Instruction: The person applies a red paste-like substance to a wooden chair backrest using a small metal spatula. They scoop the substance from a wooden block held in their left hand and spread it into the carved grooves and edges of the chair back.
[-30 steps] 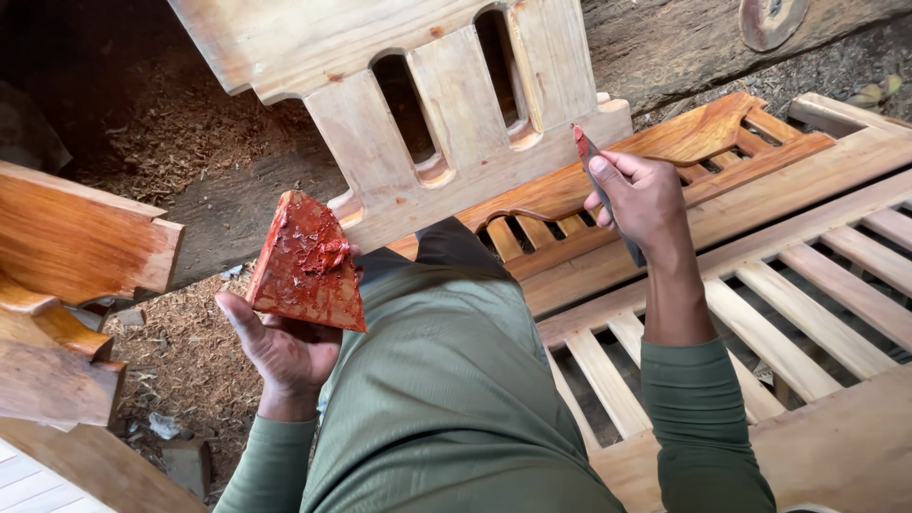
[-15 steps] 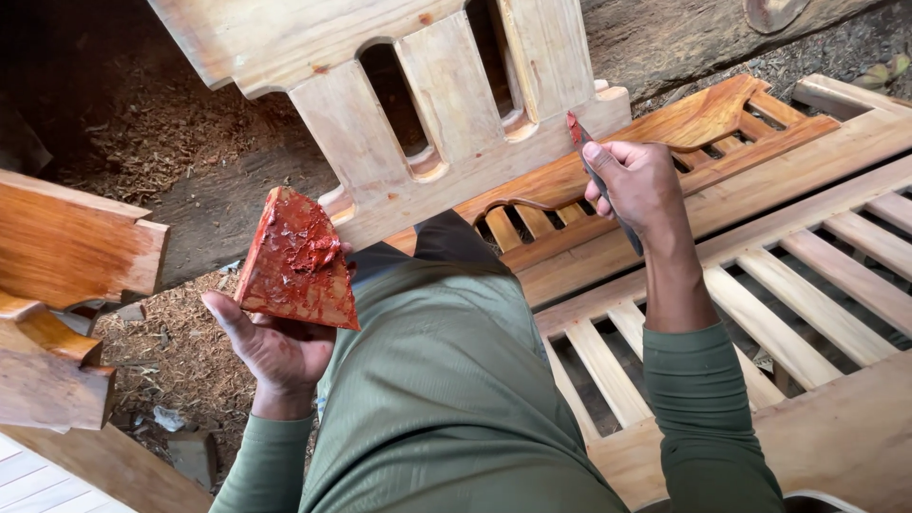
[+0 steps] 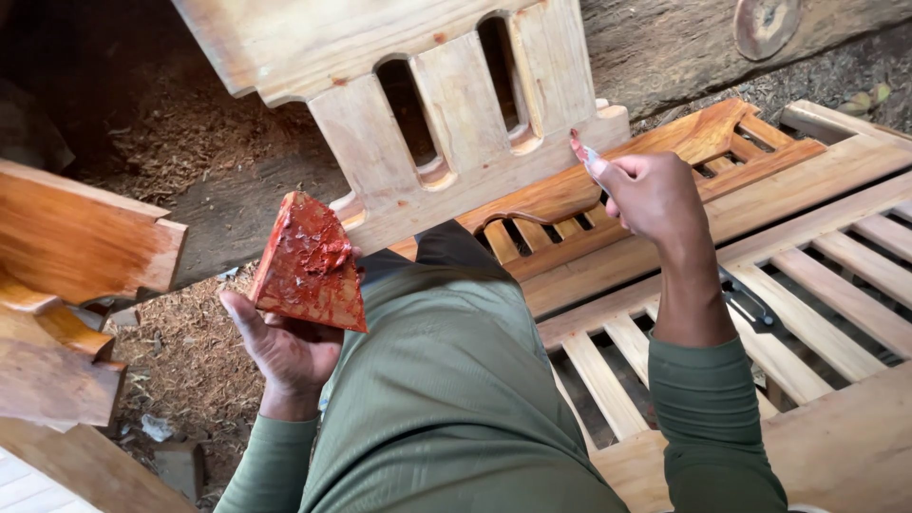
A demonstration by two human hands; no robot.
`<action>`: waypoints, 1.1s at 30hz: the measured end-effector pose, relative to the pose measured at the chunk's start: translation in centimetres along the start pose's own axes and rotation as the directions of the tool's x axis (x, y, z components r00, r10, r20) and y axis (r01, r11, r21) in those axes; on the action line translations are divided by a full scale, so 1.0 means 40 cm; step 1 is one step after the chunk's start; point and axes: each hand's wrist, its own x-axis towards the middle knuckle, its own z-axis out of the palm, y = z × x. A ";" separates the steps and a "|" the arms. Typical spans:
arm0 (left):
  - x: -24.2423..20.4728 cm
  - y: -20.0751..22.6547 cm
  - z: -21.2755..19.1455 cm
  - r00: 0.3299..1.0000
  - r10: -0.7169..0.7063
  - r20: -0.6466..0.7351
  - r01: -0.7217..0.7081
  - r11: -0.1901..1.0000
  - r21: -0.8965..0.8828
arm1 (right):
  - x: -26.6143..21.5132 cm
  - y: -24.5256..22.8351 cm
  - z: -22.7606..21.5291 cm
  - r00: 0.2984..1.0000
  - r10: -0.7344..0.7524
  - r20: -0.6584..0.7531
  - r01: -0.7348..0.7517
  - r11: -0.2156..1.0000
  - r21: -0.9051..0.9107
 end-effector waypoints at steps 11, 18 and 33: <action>-0.003 0.001 0.010 1.000 0.007 -0.024 -0.006 1.000 0.021 | 0.032 0.072 0.074 0.950 -0.211 -0.229 0.227 0.973 0.045; -0.001 -0.001 0.009 1.000 -0.004 -0.025 0.005 1.000 0.020 | 0.023 0.067 0.097 0.878 -0.285 -0.384 0.164 0.933 -0.320; 0.005 -0.001 -0.019 1.000 0.014 -0.013 -0.014 1.000 0.004 | 0.054 0.140 0.149 0.636 -0.421 -0.646 0.316 0.907 -0.280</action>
